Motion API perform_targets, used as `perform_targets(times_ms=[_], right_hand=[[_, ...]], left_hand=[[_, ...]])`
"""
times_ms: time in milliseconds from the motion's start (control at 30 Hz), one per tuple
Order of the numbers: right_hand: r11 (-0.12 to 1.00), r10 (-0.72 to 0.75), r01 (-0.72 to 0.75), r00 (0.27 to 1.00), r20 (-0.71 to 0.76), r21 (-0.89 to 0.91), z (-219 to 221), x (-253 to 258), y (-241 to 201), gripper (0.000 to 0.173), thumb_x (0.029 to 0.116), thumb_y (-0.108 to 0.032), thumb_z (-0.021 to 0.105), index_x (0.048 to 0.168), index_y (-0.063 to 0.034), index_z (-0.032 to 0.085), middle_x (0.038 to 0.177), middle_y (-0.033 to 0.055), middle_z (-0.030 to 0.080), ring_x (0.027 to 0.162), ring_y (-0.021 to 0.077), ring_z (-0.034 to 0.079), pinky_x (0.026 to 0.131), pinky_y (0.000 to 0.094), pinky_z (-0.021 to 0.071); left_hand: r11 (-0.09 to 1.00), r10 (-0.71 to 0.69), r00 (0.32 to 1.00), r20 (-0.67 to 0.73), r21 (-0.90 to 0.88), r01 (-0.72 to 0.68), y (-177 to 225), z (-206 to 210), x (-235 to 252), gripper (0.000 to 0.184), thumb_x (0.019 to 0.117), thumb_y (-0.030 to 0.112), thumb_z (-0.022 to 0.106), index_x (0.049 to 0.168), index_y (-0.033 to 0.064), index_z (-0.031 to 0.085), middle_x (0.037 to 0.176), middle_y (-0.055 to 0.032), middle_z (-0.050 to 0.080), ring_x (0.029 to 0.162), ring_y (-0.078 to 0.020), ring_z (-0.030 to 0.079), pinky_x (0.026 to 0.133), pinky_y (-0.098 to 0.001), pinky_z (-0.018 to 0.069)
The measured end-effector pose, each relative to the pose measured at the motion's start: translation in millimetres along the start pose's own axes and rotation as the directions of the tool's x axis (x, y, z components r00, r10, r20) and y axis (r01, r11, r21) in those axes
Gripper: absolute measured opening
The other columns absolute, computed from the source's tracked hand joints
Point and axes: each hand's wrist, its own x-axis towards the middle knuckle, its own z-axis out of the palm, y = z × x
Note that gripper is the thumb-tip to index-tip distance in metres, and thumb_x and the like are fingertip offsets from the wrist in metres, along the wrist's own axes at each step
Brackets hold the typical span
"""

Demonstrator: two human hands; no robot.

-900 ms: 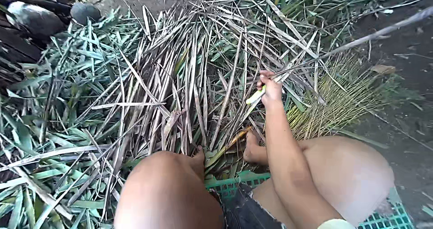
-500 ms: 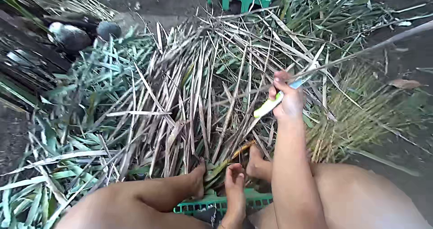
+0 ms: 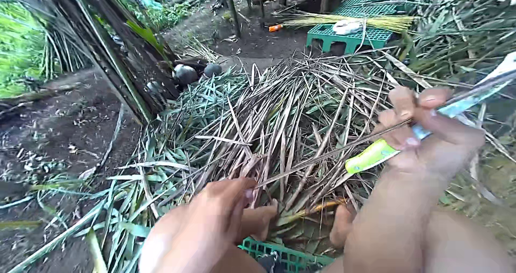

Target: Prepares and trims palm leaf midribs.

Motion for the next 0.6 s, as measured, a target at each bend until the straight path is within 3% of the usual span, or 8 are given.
perform_targets(times_ms=[67, 167, 233, 300, 367, 400, 467, 600], right_hand=[[0.998, -0.059, 0.058, 0.997, 0.043, 0.005, 8.4, 7.6, -5.7, 0.012, 0.0949, -0.009, 0.061, 0.094, -0.0176, 0.07, 0.082, -0.0043, 0.067, 0.049, 0.0008, 0.054, 0.043, 0.0132, 0.046], [0.993, -0.114, 0.114, 0.99, 0.08, -0.003, 19.3, 23.1, -5.9, 0.015, 0.1027, -0.014, 0.05, 0.111, -0.0146, 0.062, 0.082, -0.0047, 0.063, 0.053, 0.0021, 0.055, 0.047, 0.0127, 0.0472], [0.994, -0.083, 0.089, 0.991, 0.101, -0.057, 25.1, 31.9, 1.9, 0.035, 0.1085, -0.031, 0.032, 0.126, -0.0119, 0.056, 0.081, -0.0051, 0.059, 0.058, 0.004, 0.055, 0.052, 0.0158, 0.0485], [0.999, -0.025, 0.029, 0.993, 0.118, -0.037, 29.5, 36.1, 13.6, 0.062, 0.1056, -0.043, 0.009, 0.138, -0.0093, 0.048, 0.081, -0.0028, 0.056, 0.064, 0.0082, 0.057, 0.057, 0.0214, 0.051], [0.999, 0.037, -0.036, 0.988, 0.15, -0.012, 32.6, 33.5, 26.6, 0.075, 0.1009, -0.046, -0.001, 0.147, -0.0111, 0.047, 0.092, -0.0003, 0.06, 0.078, 0.0127, 0.061, 0.069, 0.0284, 0.0545], [0.998, 0.065, -0.062, 0.983, 0.169, -0.024, 35.2, 32.3, 33.3, 0.073, 0.1015, -0.044, 0.0, 0.148, -0.0137, 0.046, 0.099, -0.001, 0.063, 0.086, 0.013, 0.064, 0.076, 0.0298, 0.0561], [0.994, 0.104, -0.096, 0.976, 0.192, -0.052, 47.1, 33.1, 44.2, 0.058, 0.1061, -0.036, 0.013, 0.14, -0.0151, 0.055, 0.101, -0.003, 0.067, 0.088, 0.0123, 0.066, 0.079, 0.0296, 0.0574], [0.969, 0.203, -0.131, 0.908, 0.366, -0.211, 84.6, 50.5, 55.5, 0.039, 0.1097, -0.036, 0.034, 0.131, -0.0175, 0.06, 0.079, -0.0123, 0.06, 0.074, 0.0032, 0.062, 0.076, 0.0238, 0.0551]], left_hand=[[0.99, 0.085, 0.991, 0.102, -0.124, -0.072, -6.7, -25.5, 8.1, 0.032, 0.1093, 0.026, 0.043, 0.104, 0.0094, 0.07, 0.084, 0.0025, 0.069, 0.074, -0.0011, 0.064, 0.07, -0.0184, 0.0544], [0.987, 0.057, 0.99, 0.13, -0.155, -0.037, -10.3, -57.2, 21.7, 0.025, 0.1082, 0.028, 0.045, 0.101, 0.0156, 0.065, 0.075, 0.0117, 0.058, 0.062, 0.0071, 0.054, 0.057, -0.0107, 0.0484], [0.99, 0.015, 0.998, 0.068, -0.142, -0.005, -11.8, -73.4, 32.9, 0.019, 0.1073, 0.025, 0.046, 0.104, 0.0175, 0.063, 0.068, 0.0138, 0.054, 0.054, 0.0058, 0.048, 0.048, -0.0113, 0.0417], [0.981, -0.03, 0.999, -0.028, -0.193, 0.024, -14.0, -83.5, 42.6, 0.018, 0.1086, 0.024, 0.045, 0.106, 0.0175, 0.061, 0.07, 0.013, 0.051, 0.054, 0.0039, 0.045, 0.048, -0.012, 0.0388], [0.946, -0.076, 0.99, -0.116, -0.322, 0.035, -17.2, -84.8, 48.2, 0.015, 0.1093, 0.022, 0.044, 0.108, 0.0178, 0.058, 0.073, 0.0127, 0.05, 0.057, 0.004, 0.045, 0.051, -0.0099, 0.0383], [0.91, -0.113, 0.984, -0.139, -0.411, 0.047, -18.6, -82.7, 48.4, 0.015, 0.1094, 0.02, 0.041, 0.107, 0.0181, 0.056, 0.072, 0.0121, 0.048, 0.055, 0.0035, 0.043, 0.049, -0.0096, 0.0371], [0.817, -0.194, 0.973, -0.127, -0.57, 0.088, -21.3, -76.8, 43.7, 0.018, 0.1106, 0.021, 0.035, 0.104, 0.0199, 0.052, 0.067, 0.0104, 0.045, 0.051, 0.0016, 0.039, 0.047, -0.0115, 0.0334], [0.645, -0.336, 0.933, -0.129, -0.753, 0.128, -24.4, -66.6, 39.4, 0.026, 0.1094, 0.023, 0.03, 0.101, 0.0205, 0.054, 0.063, 0.0089, 0.04, 0.046, 0.0009, 0.034, 0.043, -0.0115, 0.0296]])
